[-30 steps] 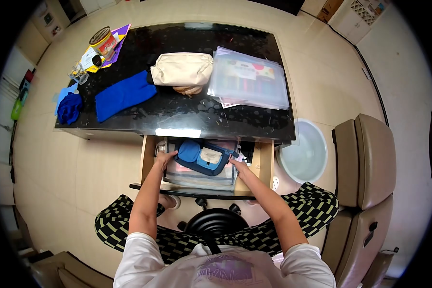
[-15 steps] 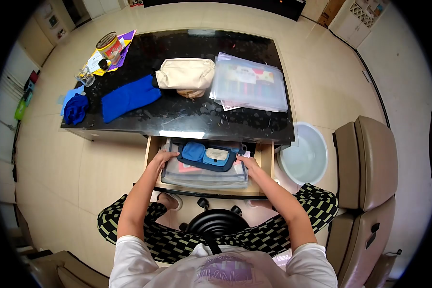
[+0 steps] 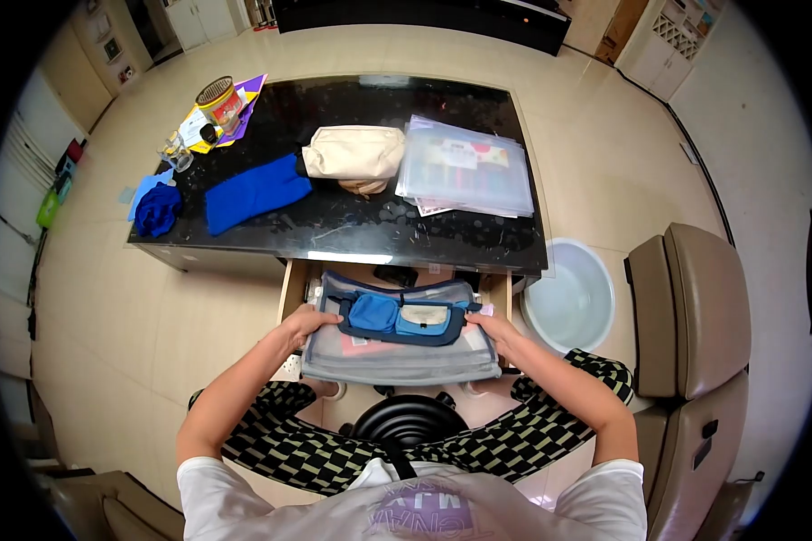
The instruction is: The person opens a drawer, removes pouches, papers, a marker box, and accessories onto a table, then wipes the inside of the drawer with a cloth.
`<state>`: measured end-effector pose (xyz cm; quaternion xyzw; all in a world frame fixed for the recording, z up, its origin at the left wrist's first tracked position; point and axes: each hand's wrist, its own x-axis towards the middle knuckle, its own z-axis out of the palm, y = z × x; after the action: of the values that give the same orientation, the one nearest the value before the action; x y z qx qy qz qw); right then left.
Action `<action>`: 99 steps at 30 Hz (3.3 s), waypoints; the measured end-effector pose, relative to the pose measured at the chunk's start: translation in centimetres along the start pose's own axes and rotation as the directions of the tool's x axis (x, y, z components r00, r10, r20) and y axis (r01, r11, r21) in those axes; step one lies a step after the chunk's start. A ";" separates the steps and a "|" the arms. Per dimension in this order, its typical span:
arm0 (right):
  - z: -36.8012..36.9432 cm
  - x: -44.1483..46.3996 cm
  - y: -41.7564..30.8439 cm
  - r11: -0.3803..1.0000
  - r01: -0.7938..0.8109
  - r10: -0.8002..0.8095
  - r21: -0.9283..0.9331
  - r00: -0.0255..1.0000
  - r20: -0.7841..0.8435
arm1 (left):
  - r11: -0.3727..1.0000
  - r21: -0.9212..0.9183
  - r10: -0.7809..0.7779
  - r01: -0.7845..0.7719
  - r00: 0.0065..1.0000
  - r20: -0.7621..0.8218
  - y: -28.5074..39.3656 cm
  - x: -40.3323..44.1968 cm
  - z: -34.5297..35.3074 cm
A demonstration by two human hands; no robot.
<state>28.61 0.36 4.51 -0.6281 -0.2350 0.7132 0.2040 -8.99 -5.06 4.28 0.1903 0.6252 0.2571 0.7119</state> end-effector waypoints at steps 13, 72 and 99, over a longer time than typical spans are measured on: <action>-2.6 -10.0 0.1 0.978 0.208 -0.209 -0.032 0.978 -0.023 | 0.986 0.062 0.159 -0.156 0.986 -0.041 1.2 -9.6 5.8; -8.9 15.2 -26.4 0.789 0.598 -0.611 -0.142 0.739 -0.282 | 0.546 0.634 0.830 -0.548 0.457 -0.320 26.9 20.1 12.0; -3.5 1.9 -14.0 0.514 0.816 -0.854 -0.263 0.514 -0.074 | 0.567 0.399 0.728 -0.720 0.665 0.165 11.0 2.3 7.4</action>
<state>31.74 13.10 10.92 -0.5188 -0.5565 0.4341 0.4824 -2.89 5.47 10.07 0.5795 0.5388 0.3820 0.4774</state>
